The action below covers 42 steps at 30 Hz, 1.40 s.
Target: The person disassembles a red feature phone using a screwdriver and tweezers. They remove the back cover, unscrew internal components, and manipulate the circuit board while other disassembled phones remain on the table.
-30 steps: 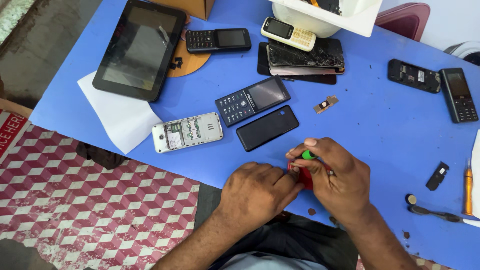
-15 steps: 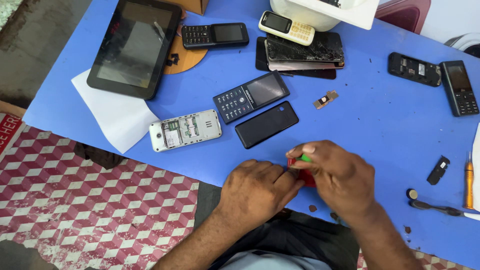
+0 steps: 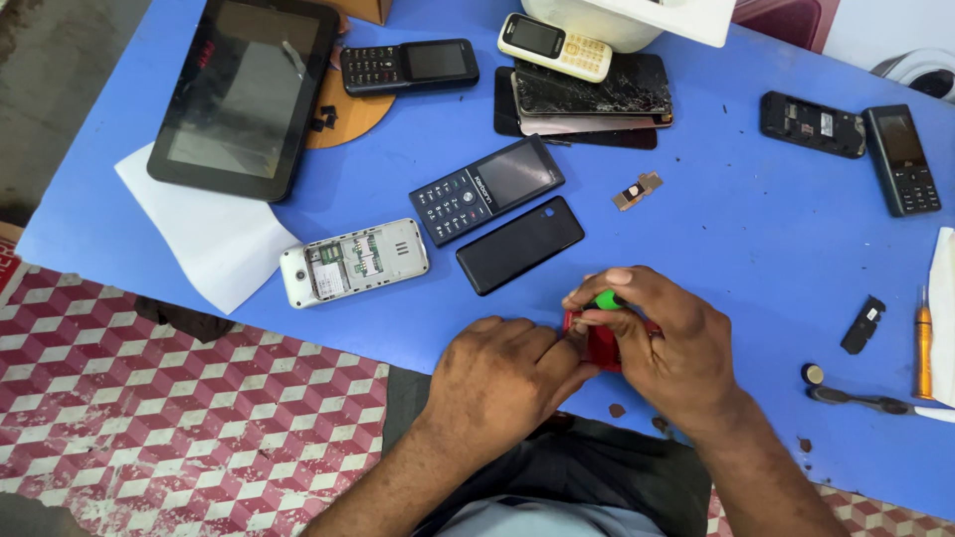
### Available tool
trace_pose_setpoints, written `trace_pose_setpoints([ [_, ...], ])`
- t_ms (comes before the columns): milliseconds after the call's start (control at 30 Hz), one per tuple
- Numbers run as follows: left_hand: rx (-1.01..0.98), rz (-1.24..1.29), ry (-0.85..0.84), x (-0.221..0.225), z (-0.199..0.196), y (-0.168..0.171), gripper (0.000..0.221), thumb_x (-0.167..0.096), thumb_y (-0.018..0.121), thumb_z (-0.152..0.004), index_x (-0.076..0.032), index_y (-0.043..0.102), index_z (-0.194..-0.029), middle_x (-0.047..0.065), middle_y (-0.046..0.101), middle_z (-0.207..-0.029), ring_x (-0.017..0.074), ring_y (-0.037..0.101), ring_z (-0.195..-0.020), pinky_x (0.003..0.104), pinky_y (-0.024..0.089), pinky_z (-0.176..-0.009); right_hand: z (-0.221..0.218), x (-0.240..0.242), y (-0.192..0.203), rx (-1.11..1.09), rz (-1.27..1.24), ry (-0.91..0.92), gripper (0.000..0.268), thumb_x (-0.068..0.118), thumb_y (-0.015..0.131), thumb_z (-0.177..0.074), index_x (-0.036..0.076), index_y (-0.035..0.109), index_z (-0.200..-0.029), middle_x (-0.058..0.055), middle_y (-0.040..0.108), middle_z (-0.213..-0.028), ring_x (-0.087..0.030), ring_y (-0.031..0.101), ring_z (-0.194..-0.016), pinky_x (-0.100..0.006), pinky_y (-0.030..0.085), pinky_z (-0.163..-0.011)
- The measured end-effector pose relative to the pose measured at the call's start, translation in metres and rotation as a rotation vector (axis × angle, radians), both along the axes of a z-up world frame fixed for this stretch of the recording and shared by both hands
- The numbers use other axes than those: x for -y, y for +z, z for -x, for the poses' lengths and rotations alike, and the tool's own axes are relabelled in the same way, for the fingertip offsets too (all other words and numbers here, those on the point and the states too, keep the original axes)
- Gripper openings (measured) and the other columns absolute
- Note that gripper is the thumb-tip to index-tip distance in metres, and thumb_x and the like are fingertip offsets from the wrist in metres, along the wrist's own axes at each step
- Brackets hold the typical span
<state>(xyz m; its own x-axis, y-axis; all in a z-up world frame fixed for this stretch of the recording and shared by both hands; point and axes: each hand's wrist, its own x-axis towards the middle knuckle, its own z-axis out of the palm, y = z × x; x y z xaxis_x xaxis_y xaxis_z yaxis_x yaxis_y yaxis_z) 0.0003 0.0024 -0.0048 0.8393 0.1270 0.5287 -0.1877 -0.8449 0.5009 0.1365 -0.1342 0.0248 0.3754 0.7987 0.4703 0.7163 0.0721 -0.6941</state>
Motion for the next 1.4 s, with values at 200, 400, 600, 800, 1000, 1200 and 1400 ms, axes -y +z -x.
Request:
trace_pose_setpoints([
  [200,-0.006,0.002,0.003,0.0,-0.002,0.003,0.024,-0.031,0.08,-0.088,-0.011,0.069,-0.083,0.001,0.062,-0.071,0.018,0.063,-0.068,0.037,0.048,-0.06,0.005,0.0,-0.008,0.152,-0.071,-0.051,0.055,-0.01,0.067,-0.098,0.015,0.042,-0.14,-0.013,0.071,-0.108,-0.021,0.077,-0.099,-0.032,0.068,-0.083],
  [400,0.01,-0.008,0.002,-0.001,-0.003,0.006,0.027,-0.032,0.081,-0.086,-0.01,0.066,-0.08,0.001,0.06,-0.071,0.019,0.062,-0.067,0.037,0.047,-0.059,-0.005,0.003,0.004,-0.001,0.05,0.051,0.056,-0.017,0.061,-0.095,0.012,0.043,-0.141,-0.015,0.07,-0.114,-0.025,0.078,-0.103,-0.035,0.07,-0.085],
  [600,-0.011,-0.032,-0.008,0.0,-0.005,0.005,0.022,-0.028,0.081,-0.088,-0.012,0.068,-0.08,0.001,0.058,-0.069,0.0181,0.06,-0.065,0.037,0.047,-0.058,-0.003,-0.003,-0.009,0.089,-0.101,0.008,0.058,-0.018,0.067,-0.096,0.015,0.045,-0.138,-0.013,0.07,-0.111,-0.023,0.077,-0.098,-0.032,0.069,-0.083],
  [800,-0.005,-0.002,0.02,0.001,-0.006,0.005,0.017,-0.02,0.078,-0.086,-0.011,0.066,-0.078,0.001,0.058,-0.07,0.0179,0.062,-0.065,0.037,0.048,-0.06,0.013,-0.01,-0.007,0.236,-0.124,-0.104,0.06,-0.017,0.072,-0.091,0.012,0.047,-0.137,-0.014,0.07,-0.099,-0.021,0.074,-0.089,-0.03,0.065,-0.075],
  [1000,-0.032,0.017,0.03,0.004,-0.005,0.01,0.02,-0.023,0.08,-0.085,-0.011,0.066,-0.077,0.002,0.06,-0.07,0.0209,0.06,-0.063,0.038,0.049,-0.06,0.013,-0.007,0.013,0.195,-0.054,-0.039,0.063,-0.016,0.068,-0.095,0.014,0.044,-0.144,-0.01,0.07,-0.101,-0.02,0.074,-0.09,-0.029,0.065,-0.078],
  [1200,-0.06,-0.014,-0.008,0.002,-0.006,0.013,0.025,-0.03,0.08,-0.084,-0.009,0.067,-0.084,0.003,0.061,-0.072,0.022,0.061,-0.064,0.04,0.049,-0.06,0.001,0.0,0.019,0.092,0.057,0.062,0.064,-0.012,0.066,-0.094,0.016,0.044,-0.147,-0.009,0.071,-0.107,-0.019,0.074,-0.092,-0.03,0.065,-0.079],
  [1400,-0.048,-0.036,0.016,0.005,-0.005,0.011,0.024,-0.026,0.08,-0.087,-0.01,0.066,-0.078,0.003,0.058,-0.068,0.0218,0.059,-0.062,0.04,0.047,-0.058,0.019,-0.007,0.003,0.078,0.014,-0.224,0.058,-0.013,0.063,-0.096,0.015,0.049,-0.144,-0.008,0.073,-0.1,-0.017,0.077,-0.089,-0.027,0.065,-0.073],
])
